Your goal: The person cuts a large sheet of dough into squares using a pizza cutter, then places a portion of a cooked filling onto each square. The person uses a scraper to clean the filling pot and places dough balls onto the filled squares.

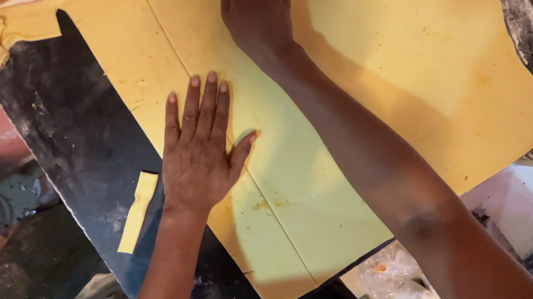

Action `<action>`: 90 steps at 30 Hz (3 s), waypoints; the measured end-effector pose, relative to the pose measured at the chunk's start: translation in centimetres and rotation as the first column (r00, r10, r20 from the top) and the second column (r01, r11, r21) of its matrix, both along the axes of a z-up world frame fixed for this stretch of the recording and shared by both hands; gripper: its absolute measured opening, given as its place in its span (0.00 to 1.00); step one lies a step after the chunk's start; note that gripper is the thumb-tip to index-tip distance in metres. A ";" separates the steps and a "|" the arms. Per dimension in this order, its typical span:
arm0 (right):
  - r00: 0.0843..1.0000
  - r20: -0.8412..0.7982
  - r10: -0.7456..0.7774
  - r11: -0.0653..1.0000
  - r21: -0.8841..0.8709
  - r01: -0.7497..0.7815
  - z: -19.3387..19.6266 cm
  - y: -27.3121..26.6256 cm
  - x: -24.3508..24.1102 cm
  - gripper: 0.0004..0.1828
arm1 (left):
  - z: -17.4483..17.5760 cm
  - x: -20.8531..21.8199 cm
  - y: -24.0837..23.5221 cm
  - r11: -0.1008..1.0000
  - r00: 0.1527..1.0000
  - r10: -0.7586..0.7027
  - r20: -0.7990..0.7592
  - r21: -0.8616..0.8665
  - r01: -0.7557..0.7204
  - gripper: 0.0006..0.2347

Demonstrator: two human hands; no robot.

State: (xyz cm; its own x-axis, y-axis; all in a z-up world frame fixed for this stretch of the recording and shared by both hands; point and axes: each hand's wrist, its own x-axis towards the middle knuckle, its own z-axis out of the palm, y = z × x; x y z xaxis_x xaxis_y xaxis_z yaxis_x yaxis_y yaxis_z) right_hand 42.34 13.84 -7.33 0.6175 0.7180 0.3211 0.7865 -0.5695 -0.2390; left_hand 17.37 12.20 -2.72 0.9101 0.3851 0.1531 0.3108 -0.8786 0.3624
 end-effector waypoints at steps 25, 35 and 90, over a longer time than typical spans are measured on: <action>0.989 -0.138 -0.050 0.987 -0.161 0.028 8.6 -19.6 -13.7 0.23 | -1.0 -0.5 -0.5 0.999 0.999 -0.018 0.039 0.036 0.016 0.33; 0.976 -0.215 -0.027 0.987 -0.158 -0.008 9.8 -32.0 -19.2 0.25 | -1.7 -0.6 -0.4 0.999 0.998 -0.045 0.048 0.007 0.045 0.33; 0.995 -0.084 -0.059 0.988 -0.147 0.046 6.2 -12.8 1.1 0.18 | -2.1 11.2 1.2 0.999 0.999 0.044 0.024 0.011 -0.044 0.30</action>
